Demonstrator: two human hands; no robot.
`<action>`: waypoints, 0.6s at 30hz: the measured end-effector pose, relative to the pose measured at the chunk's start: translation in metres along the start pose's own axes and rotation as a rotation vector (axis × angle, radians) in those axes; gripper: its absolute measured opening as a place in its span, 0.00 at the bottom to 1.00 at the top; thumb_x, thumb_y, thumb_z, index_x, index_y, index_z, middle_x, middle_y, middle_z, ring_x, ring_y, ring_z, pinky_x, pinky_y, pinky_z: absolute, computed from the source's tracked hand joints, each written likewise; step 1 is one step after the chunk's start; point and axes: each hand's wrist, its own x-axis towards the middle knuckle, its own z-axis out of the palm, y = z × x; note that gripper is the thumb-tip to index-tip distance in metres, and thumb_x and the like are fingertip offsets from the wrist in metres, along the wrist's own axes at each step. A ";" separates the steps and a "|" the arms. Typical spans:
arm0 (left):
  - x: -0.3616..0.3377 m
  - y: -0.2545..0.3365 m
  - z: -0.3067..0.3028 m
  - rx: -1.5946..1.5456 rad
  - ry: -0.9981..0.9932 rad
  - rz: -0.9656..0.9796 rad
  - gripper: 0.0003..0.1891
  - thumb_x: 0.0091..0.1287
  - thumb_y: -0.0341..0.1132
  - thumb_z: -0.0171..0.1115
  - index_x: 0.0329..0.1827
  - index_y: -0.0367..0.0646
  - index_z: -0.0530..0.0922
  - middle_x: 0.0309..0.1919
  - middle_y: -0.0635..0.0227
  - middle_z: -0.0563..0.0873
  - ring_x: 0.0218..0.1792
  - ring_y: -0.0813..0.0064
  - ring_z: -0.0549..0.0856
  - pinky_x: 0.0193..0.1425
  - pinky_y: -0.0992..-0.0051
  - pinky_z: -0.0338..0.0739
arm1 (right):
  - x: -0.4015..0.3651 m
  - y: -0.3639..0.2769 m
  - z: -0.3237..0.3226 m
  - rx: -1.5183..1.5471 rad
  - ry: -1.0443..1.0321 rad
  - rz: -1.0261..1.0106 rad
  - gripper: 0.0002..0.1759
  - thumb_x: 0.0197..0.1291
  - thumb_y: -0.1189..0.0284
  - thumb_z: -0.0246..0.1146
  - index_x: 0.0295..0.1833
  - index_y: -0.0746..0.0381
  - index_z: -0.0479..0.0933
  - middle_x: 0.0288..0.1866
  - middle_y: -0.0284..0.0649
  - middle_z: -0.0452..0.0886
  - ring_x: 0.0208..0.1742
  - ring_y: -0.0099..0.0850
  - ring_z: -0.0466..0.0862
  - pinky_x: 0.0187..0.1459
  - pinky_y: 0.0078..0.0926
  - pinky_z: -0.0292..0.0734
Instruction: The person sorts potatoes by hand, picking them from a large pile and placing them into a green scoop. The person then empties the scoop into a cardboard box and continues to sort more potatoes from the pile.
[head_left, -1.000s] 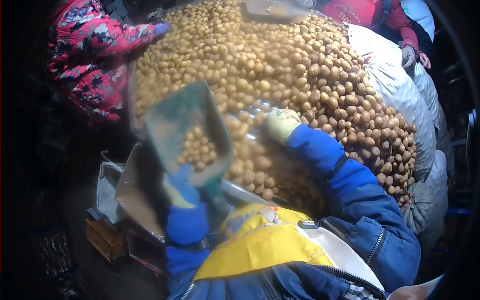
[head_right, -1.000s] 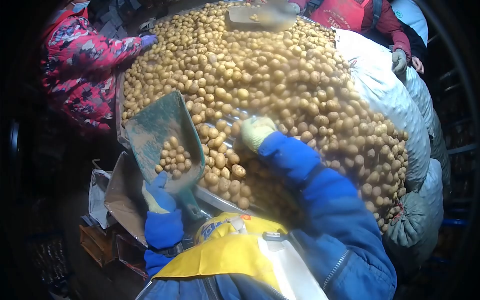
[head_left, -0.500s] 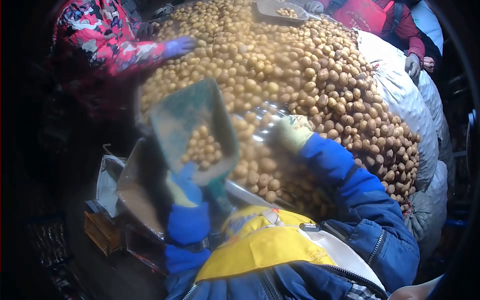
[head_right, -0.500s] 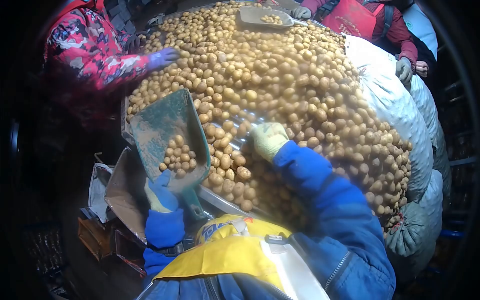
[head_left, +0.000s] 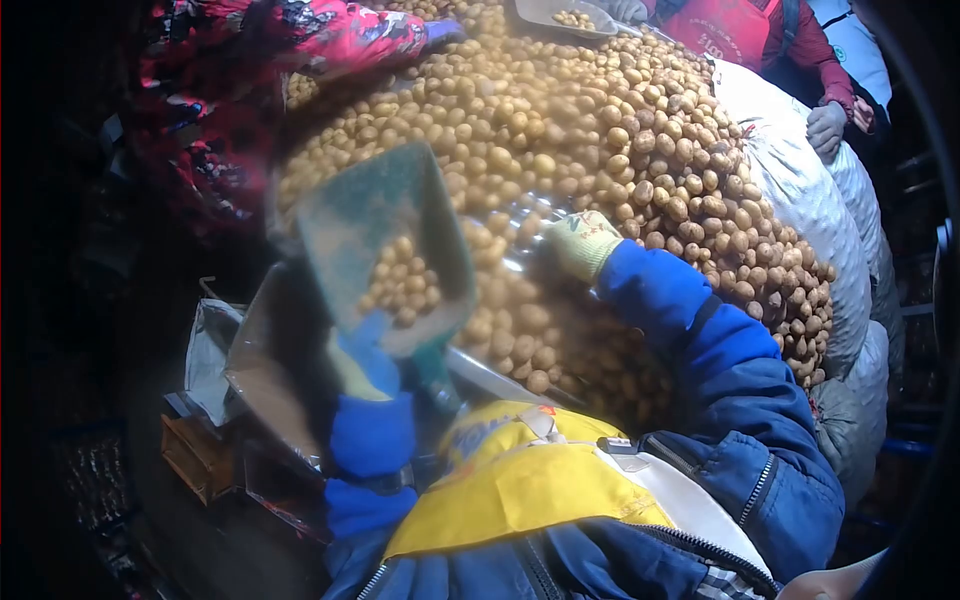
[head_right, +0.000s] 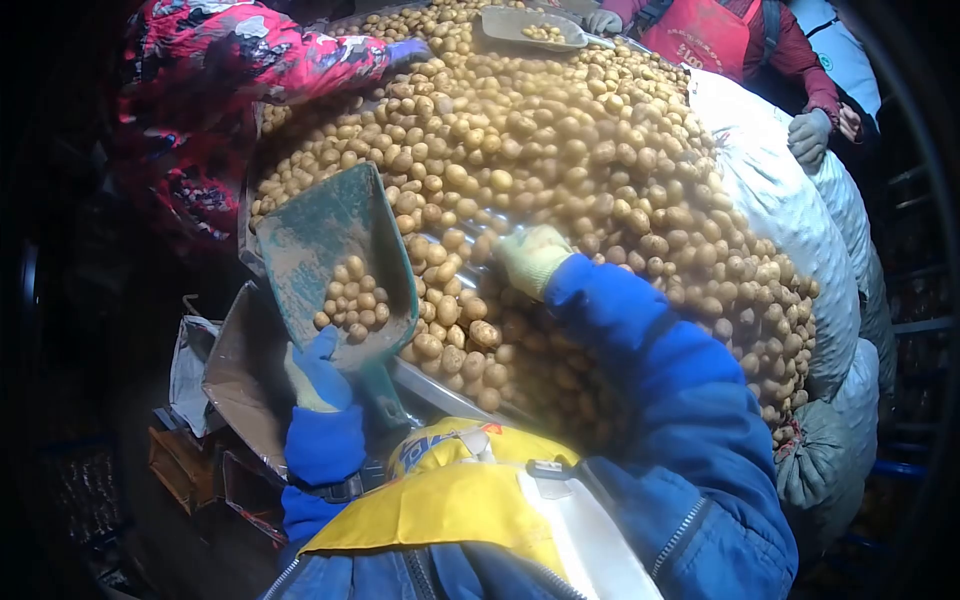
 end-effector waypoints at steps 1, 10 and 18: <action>0.001 -0.002 -0.001 -0.013 -0.010 0.013 0.25 0.71 0.20 0.62 0.72 0.29 0.75 0.60 0.52 0.83 0.55 0.60 0.88 0.57 0.60 0.88 | -0.001 0.004 0.004 0.017 0.038 -0.005 0.26 0.87 0.59 0.44 0.58 0.61 0.87 0.52 0.51 0.91 0.52 0.46 0.93 0.53 0.45 0.87; 0.000 0.001 -0.001 0.011 -0.022 0.031 0.26 0.69 0.20 0.62 0.71 0.29 0.75 0.59 0.51 0.84 0.54 0.59 0.88 0.57 0.60 0.88 | 0.001 0.012 0.011 0.412 0.191 0.040 0.22 0.83 0.54 0.54 0.56 0.57 0.88 0.49 0.45 0.93 0.49 0.43 0.93 0.50 0.40 0.88; 0.002 -0.003 -0.007 -0.146 -0.005 -0.054 0.22 0.65 0.23 0.71 0.63 0.29 0.82 0.50 0.59 0.88 0.46 0.67 0.88 0.48 0.68 0.86 | -0.031 -0.041 -0.050 0.789 0.636 -0.253 0.22 0.73 0.55 0.69 0.63 0.57 0.85 0.49 0.47 0.93 0.49 0.43 0.94 0.51 0.40 0.88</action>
